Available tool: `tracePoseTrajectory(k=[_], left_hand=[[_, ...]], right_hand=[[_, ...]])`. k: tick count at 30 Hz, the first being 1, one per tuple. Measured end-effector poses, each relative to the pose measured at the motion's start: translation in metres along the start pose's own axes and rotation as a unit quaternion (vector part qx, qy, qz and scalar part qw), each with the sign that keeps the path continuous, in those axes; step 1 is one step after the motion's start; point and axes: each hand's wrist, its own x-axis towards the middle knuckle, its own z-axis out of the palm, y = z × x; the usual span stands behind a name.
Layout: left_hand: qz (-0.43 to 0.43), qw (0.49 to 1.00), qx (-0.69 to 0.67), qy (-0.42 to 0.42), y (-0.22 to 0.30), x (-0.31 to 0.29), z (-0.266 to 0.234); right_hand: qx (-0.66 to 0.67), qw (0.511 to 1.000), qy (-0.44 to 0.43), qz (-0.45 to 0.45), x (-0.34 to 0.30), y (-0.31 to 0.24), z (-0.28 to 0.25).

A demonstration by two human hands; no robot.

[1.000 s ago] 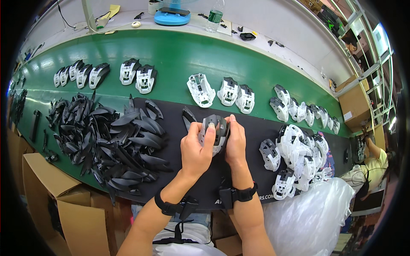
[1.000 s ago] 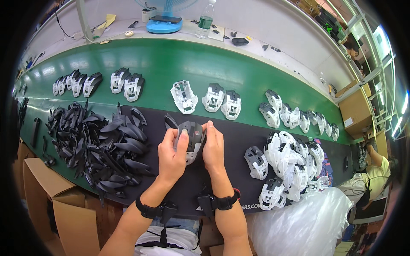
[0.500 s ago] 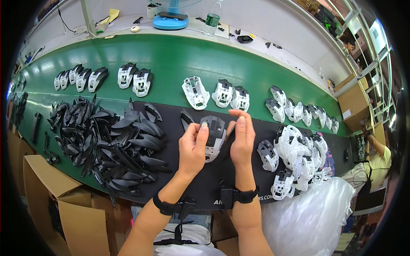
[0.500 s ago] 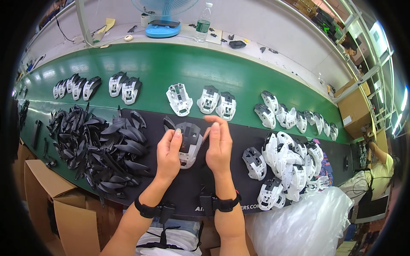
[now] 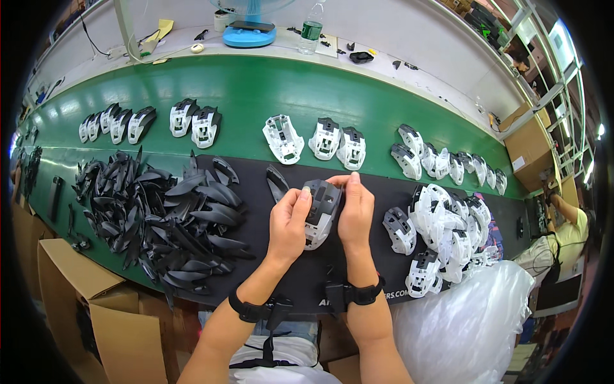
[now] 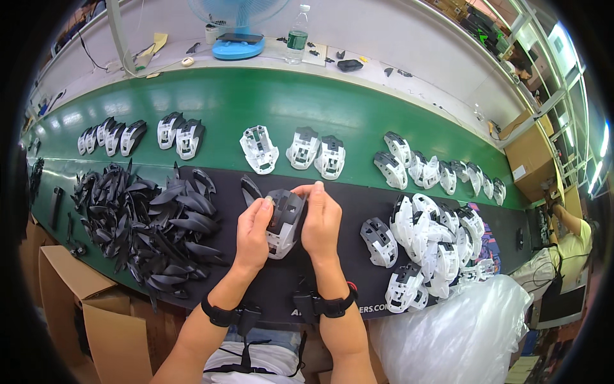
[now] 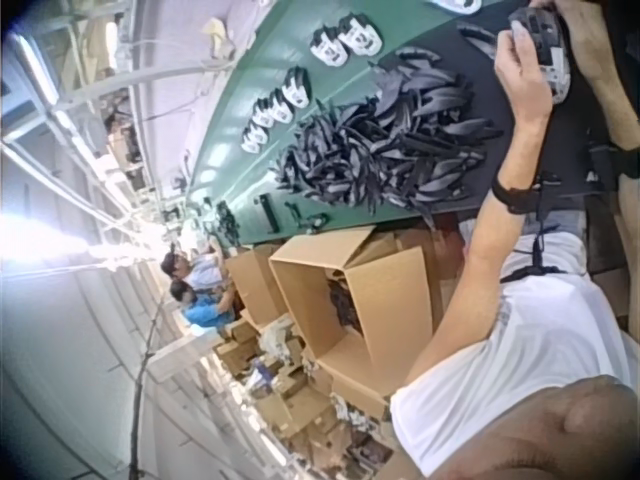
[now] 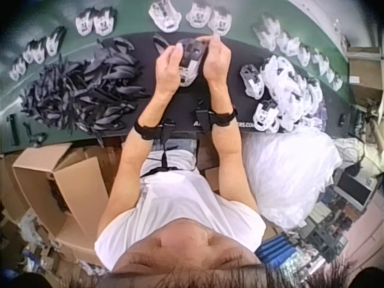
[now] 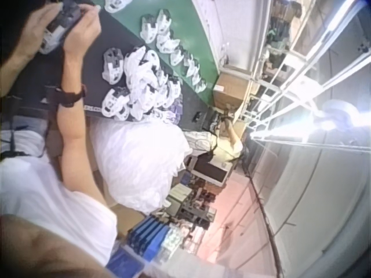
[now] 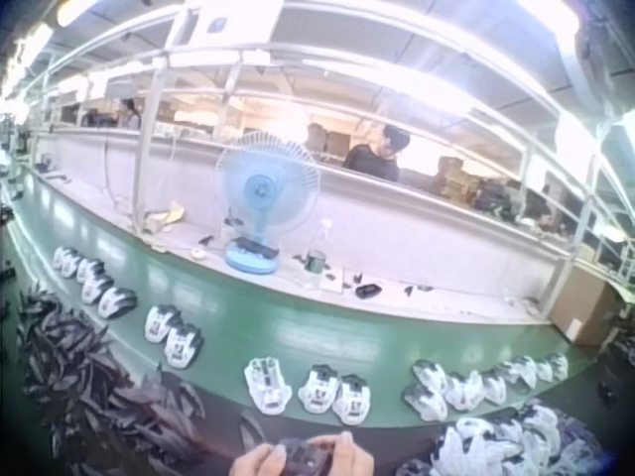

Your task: Assemble outer shells and components for handheld electronic controllers.

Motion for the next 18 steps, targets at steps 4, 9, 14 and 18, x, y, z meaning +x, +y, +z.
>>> tracePoseTrajectory(k=[4,9,14,18], left_hand=[[-0.112,0.985,-0.131,0.013,0.013,0.001,0.004],[-0.073,0.991,-0.114,0.012,0.004,0.003,0.003],[-0.053,0.997,-0.044,-0.024,0.005,0.006,-0.003],[0.083,0.991,0.110,-0.005,0.017,0.000,0.003]], right_hand=[[0.072,0.994,-0.006,0.077,0.005,-0.009,-0.021],[-0.032,0.999,-0.013,0.001,-0.005,-0.006,0.008],[0.105,0.986,-0.081,0.100,-0.006,0.003,0.003],[0.294,0.902,0.015,0.316,-0.009,0.007,0.014]])
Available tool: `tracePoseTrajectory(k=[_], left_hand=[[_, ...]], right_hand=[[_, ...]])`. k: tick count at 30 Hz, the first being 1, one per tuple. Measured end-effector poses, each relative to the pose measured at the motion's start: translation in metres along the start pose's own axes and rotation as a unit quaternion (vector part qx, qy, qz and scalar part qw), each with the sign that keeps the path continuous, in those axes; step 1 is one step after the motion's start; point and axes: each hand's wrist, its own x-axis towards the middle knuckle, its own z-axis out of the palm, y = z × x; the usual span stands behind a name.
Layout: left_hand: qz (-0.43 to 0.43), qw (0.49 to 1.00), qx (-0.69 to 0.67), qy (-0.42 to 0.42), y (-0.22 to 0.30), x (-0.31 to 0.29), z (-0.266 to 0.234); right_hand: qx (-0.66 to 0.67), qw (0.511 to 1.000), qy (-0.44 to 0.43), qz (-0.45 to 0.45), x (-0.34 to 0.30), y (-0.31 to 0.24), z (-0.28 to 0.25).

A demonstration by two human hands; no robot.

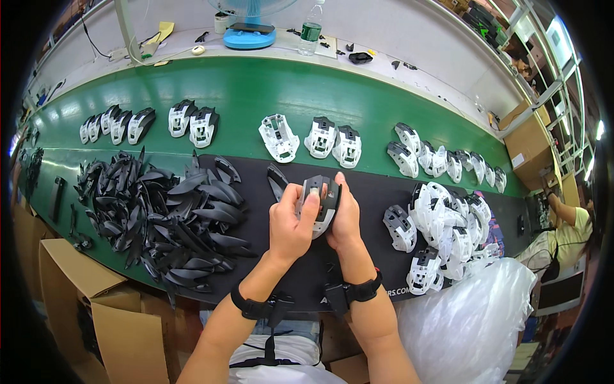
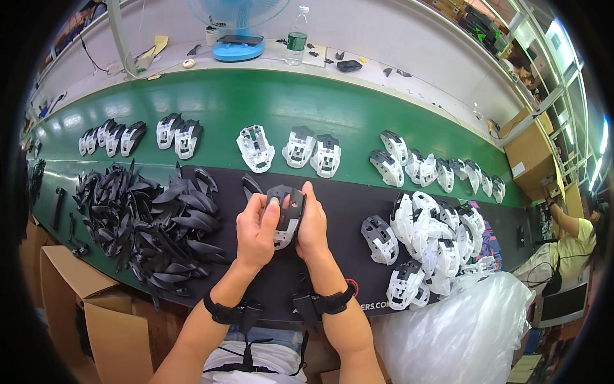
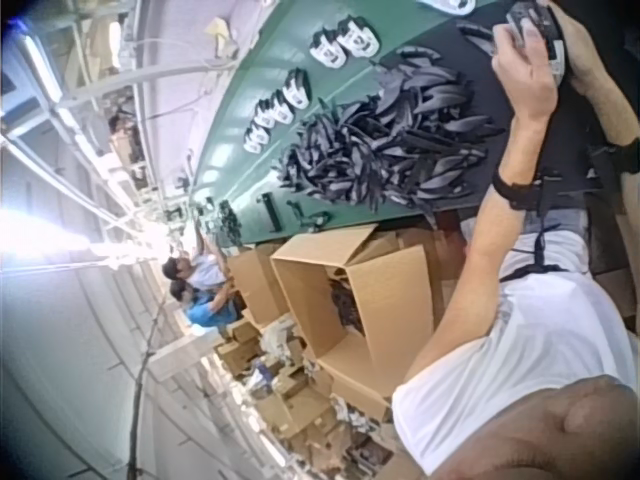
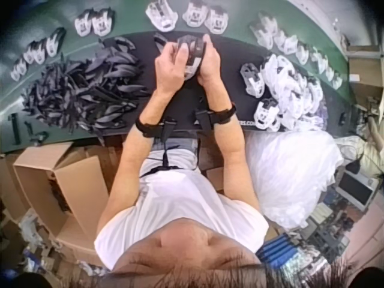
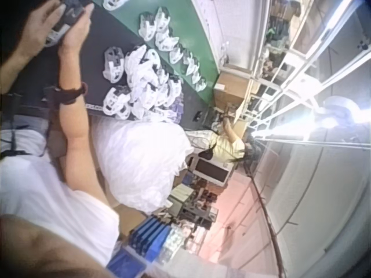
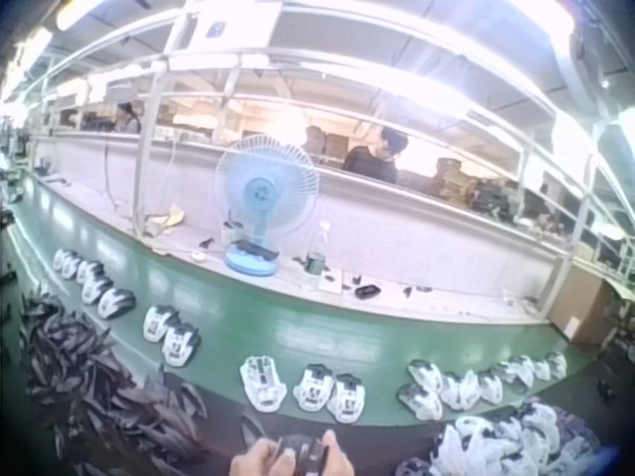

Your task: Assemble outer shells and components for handheld electronic controllers.

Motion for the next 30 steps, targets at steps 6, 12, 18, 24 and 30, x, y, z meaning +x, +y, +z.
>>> tracePoseTrajectory(k=[6,12,18,24,30], left_hand=[[0.103,0.990,0.091,0.018,-0.001,-0.006,0.005],[0.073,0.992,0.097,0.034,0.004,-0.009,0.003],[0.053,0.994,0.074,0.059,-0.002,-0.011,0.009],[-0.019,0.991,-0.058,0.116,-0.002,-0.010,0.012],[-0.057,0.991,-0.091,0.085,0.002,-0.006,0.012]], right_hand=[[0.034,0.997,0.015,-0.074,-0.003,0.008,-0.002],[-0.041,0.991,0.060,-0.108,0.005,0.021,-0.004],[0.000,0.994,0.065,-0.090,-0.002,0.014,0.000],[0.183,0.980,0.070,0.011,0.003,0.028,0.011],[0.196,0.978,-0.056,0.055,-0.001,0.004,0.008]])
